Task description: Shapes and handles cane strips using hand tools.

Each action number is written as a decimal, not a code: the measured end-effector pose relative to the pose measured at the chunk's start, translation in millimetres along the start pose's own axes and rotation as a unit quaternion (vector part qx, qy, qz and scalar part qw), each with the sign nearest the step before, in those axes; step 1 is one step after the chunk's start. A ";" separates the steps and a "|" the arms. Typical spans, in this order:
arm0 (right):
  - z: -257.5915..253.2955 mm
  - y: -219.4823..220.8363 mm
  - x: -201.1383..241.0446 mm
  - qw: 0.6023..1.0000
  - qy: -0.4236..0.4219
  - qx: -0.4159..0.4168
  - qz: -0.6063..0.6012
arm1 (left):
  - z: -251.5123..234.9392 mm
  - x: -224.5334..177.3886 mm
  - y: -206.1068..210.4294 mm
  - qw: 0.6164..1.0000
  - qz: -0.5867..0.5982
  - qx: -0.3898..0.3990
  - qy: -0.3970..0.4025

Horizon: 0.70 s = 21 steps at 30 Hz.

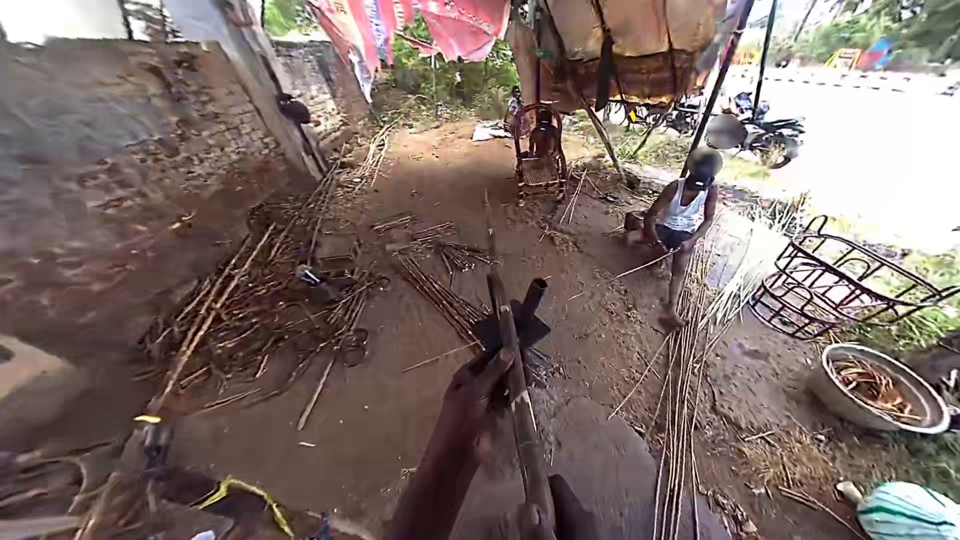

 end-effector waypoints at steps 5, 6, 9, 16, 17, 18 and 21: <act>-34.3 -20.8 -42.4 0.994 0.092 0.007 -0.064 | -36.4 52.8 10.9 0.994 -0.015 -0.035 -0.098; -40.7 -27.4 -41.2 0.991 0.103 -0.007 -0.080 | -40.0 58.6 13.8 0.993 -0.024 -0.040 -0.106; -60.8 -57.3 -31.7 0.990 0.118 -0.018 -0.069 | -47.2 58.6 39.7 0.995 -0.015 -0.030 -0.098; -114.5 -130.0 -5.4 0.986 0.159 0.034 -0.030 | -85.1 56.5 102.5 0.990 -0.003 -0.074 -0.121; -127.7 -143.8 -4.2 0.984 0.167 0.041 -0.033 | -91.0 55.9 111.1 0.989 -0.013 -0.080 -0.121; -143.0 -156.6 -3.4 0.983 0.172 0.043 -0.043 | -97.6 55.6 119.1 0.989 -0.022 -0.086 -0.119; -183.3 -190.1 -3.9 0.982 0.166 0.064 -0.066 | -118.6 55.1 143.4 0.986 -0.037 -0.124 -0.102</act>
Point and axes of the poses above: each hand's wrist, its own z-axis away from the middle knuckle, its own y-axis out of the palm, x = y × z, the point moved 2 cm from there along -z, towards the middle knuckle, and after that the axes turned 10 degrees about -z, right-handed, at the moved point
